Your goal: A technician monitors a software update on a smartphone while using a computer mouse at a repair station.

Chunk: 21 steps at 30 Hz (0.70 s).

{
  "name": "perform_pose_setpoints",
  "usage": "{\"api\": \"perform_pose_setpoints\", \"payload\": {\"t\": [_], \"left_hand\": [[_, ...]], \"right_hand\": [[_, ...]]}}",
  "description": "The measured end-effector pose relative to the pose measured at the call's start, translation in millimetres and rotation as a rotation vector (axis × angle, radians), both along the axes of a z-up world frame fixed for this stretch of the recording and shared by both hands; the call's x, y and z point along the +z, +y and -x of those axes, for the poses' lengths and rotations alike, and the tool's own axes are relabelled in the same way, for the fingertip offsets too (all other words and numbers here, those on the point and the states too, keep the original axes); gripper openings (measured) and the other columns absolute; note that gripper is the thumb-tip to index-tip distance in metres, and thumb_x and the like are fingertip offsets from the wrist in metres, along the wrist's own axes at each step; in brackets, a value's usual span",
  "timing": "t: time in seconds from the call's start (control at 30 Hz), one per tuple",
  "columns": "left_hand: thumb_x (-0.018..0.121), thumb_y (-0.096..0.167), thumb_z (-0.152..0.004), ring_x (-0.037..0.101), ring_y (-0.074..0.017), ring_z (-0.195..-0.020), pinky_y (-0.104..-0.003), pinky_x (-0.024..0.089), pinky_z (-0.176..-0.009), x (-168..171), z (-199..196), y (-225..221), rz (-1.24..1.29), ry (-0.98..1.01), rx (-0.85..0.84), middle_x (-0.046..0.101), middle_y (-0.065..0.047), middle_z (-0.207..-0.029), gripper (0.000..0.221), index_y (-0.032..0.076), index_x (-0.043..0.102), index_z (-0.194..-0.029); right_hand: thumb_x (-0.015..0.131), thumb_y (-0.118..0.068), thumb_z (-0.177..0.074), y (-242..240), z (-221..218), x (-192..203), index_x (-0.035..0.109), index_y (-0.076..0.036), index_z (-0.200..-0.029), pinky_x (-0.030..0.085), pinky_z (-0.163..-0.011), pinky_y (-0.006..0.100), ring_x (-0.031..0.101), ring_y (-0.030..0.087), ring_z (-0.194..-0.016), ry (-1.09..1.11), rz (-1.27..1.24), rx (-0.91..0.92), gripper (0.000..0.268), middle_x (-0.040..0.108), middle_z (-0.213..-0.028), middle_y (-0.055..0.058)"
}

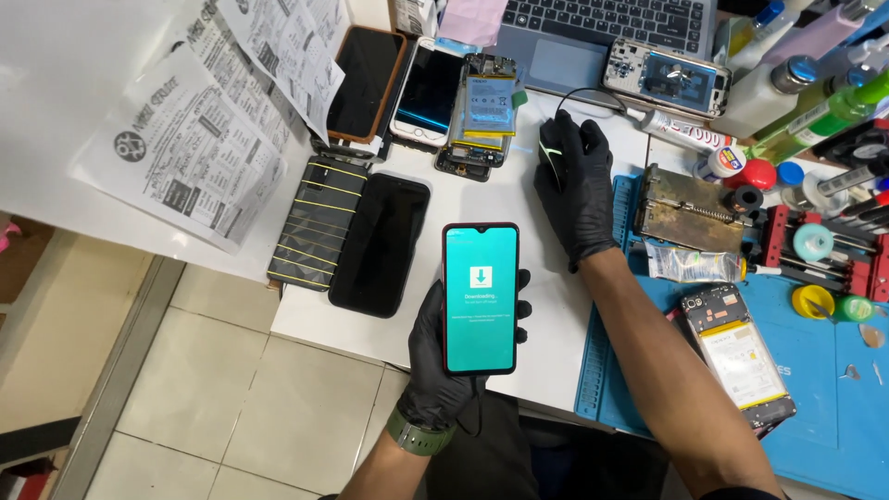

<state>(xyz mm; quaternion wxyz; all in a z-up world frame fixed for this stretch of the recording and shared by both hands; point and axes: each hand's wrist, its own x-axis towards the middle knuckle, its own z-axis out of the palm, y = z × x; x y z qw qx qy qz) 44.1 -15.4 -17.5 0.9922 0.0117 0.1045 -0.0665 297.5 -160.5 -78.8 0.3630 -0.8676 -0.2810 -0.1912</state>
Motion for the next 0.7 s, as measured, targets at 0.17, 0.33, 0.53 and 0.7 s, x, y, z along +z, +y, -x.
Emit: {"api": "perform_pose_setpoints", "payload": {"t": [0.17,0.33,0.53,0.7], "left_hand": [[0.055,0.05,-0.106,0.074,-0.0454,-0.112,-0.05,0.067,-0.085,6.1,-0.9,-2.2,-0.084,0.018,0.01,0.063,-0.033,-0.15,0.081,-0.002,0.049,-0.166],[0.053,0.053,-0.108,0.076,-0.0414,-0.113,-0.045,0.069,-0.078,-29.5,5.3,-14.3,-0.059,-0.056,0.081,0.067,-0.026,-0.151,0.077,-0.001,0.056,-0.162],[0.048,0.026,-0.144,0.069,-0.0602,-0.127,-0.07,0.059,-0.103,-72.5,4.6,-20.1,0.226,-0.379,0.23,0.067,-0.044,-0.147,0.048,-0.016,0.058,-0.166],[0.046,0.045,-0.148,0.06,-0.0645,-0.128,-0.069,0.05,-0.112,-102.1,-15.4,-18.1,0.589,-0.517,-0.016,0.057,-0.043,-0.15,0.058,-0.007,0.039,-0.172]], "right_hand": [[0.071,-0.003,-0.1,-4.1,-3.7,-3.7,0.05,-0.01,-0.164,0.049,-0.111,0.069,0.044,0.058,-0.147,-0.031,0.056,0.0,0.067,0.051,-0.155,0.032],[0.06,0.013,-0.096,-18.2,-30.6,-49.5,0.038,-0.001,-0.165,0.039,-0.129,0.048,0.056,0.039,-0.15,0.068,-0.164,0.275,0.074,0.054,-0.162,0.026],[0.056,0.008,-0.13,18.4,-41.8,-56.3,0.064,-0.005,-0.148,0.049,-0.125,0.038,0.059,0.025,-0.135,0.292,-0.34,0.333,0.024,0.065,-0.144,0.012],[0.052,-0.01,-0.135,78.1,-30.8,-56.6,0.061,-0.008,-0.151,0.05,-0.111,0.045,0.059,0.029,-0.13,0.388,-0.316,0.416,0.019,0.064,-0.144,0.017]]}}
